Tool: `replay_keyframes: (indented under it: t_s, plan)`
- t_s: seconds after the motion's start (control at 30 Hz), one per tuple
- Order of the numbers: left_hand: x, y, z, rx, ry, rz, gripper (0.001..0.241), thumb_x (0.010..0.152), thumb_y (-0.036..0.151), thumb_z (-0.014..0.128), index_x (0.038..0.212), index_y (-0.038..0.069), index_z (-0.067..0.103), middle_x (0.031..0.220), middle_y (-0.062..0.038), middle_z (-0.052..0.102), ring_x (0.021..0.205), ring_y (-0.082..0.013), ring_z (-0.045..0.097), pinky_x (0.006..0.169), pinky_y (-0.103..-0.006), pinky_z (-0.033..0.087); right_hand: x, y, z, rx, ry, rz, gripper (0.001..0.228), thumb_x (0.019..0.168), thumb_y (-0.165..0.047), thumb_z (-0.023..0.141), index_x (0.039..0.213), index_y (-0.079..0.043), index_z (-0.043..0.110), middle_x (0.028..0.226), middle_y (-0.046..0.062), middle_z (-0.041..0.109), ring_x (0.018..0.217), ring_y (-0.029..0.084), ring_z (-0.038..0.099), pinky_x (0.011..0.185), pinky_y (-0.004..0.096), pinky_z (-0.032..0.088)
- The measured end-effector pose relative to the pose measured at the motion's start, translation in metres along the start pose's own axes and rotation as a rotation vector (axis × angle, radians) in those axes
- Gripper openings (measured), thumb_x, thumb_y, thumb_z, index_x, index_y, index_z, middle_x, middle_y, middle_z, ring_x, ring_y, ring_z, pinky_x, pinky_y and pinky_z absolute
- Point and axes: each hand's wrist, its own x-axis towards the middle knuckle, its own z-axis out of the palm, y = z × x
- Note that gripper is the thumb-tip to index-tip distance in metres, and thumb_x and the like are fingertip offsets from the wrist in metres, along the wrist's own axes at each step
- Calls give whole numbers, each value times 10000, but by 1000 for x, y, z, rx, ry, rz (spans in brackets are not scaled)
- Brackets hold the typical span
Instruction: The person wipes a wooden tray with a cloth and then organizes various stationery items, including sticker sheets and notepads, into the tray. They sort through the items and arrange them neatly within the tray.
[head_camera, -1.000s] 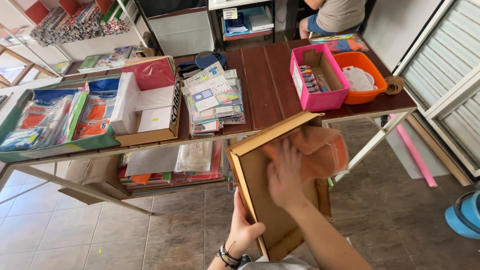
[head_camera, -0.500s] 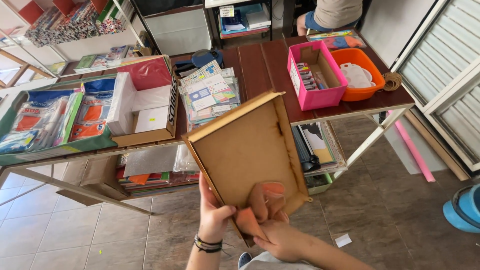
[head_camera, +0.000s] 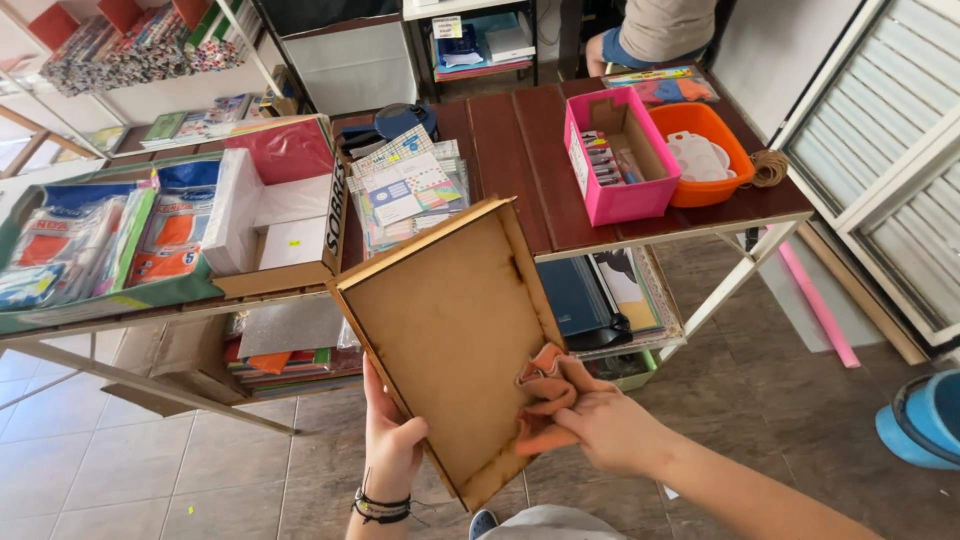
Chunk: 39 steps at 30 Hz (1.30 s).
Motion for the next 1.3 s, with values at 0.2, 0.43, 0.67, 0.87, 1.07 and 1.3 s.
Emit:
replay_keyframes:
  t_s: [0.2,0.43,0.67,0.87,1.07,1.3]
  plan:
    - [-17,11,-15,325,221,-102,1208,552,-184,519,1658,181,199,1321,-128,616,1054,-215,627,864,-344,537,-36,48,-38,625,-46,936,555,979,-131,362,1348,-322,731,1447,-61,706,1320,110,650,1164,302,427]
    - [-29,12,24,361,311,-325,1190,577,-199,522,1654,232,256,1346,-122,599,1087,-260,652,876,-376,544,-43,52,-20,1063,1343,997,471,1086,-275,325,1457,-33,484,1454,159,548,1361,276,542,1131,416,454]
    - [-35,8,62,185,48,-518,1228,593,-241,508,1647,310,202,1353,-173,645,1009,-304,726,772,-380,603,8,70,39,-438,614,493,763,804,-299,575,1556,-259,447,1216,139,695,1056,441,643,842,597,518]
    - [-36,-9,60,299,-40,-585,1174,619,-181,551,1640,268,184,1456,-64,636,1112,-225,719,848,-319,589,3,58,47,-859,580,546,392,934,-397,588,1266,-219,698,951,99,731,873,327,689,813,502,544]
    - [-34,-11,69,399,-77,-582,1172,598,-125,587,1637,256,201,1573,13,533,1297,-159,629,965,-296,567,-24,37,95,-930,183,624,454,887,-298,485,1252,-59,611,990,236,714,858,431,678,853,505,484]
    - [-27,-33,58,297,219,-551,1217,570,-243,523,1648,272,288,1452,-49,660,1209,-220,662,934,-351,543,-102,30,225,-587,-52,42,978,949,-589,618,1652,-48,206,1530,332,370,1436,501,297,1009,599,417]
